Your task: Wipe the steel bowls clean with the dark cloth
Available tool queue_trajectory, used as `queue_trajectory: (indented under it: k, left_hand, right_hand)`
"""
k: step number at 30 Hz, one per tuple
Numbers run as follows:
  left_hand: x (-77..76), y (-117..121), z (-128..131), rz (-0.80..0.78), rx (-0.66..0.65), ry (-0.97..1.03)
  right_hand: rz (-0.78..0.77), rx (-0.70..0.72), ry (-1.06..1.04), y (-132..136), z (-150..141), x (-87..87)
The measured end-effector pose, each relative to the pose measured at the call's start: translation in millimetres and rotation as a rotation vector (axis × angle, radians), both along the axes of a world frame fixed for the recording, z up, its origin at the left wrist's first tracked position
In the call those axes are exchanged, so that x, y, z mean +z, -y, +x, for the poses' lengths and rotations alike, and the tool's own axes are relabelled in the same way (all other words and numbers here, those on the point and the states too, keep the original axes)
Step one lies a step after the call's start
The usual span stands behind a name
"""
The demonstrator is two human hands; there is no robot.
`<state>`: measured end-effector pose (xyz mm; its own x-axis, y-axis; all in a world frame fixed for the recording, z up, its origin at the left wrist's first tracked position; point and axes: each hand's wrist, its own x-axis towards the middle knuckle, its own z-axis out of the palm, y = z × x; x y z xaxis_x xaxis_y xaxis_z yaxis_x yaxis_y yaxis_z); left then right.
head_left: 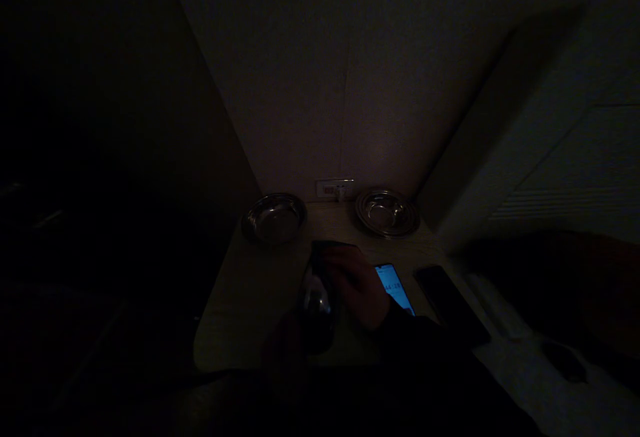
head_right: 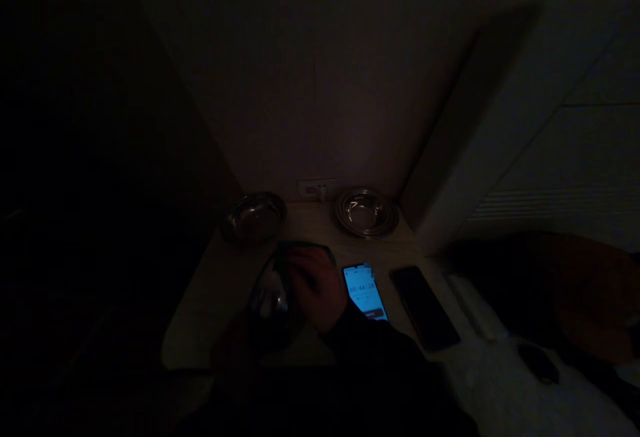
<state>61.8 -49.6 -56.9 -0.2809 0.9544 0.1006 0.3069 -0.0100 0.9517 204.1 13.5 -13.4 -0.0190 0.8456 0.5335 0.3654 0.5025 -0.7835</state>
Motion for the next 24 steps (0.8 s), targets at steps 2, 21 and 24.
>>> queue_trajectory:
  k: [2, 21, 24]
  left_hand:
    - [-4.3, 0.6, -3.9, -0.006, 0.023, -0.002]
    - [0.2, 18.9, -4.8, -0.031, 0.071, -0.14]
    - [4.4, 11.8, -2.8, -0.039, -0.005, -0.112]
  right_hand:
    - [-0.041, -0.029, -0.057, 5.4, 2.3, -5.4]
    - [0.252, -0.043, 0.361, 57.0, -8.1, 3.0]
    - [0.244, -0.077, 0.426, 39.5, -1.5, 7.5]
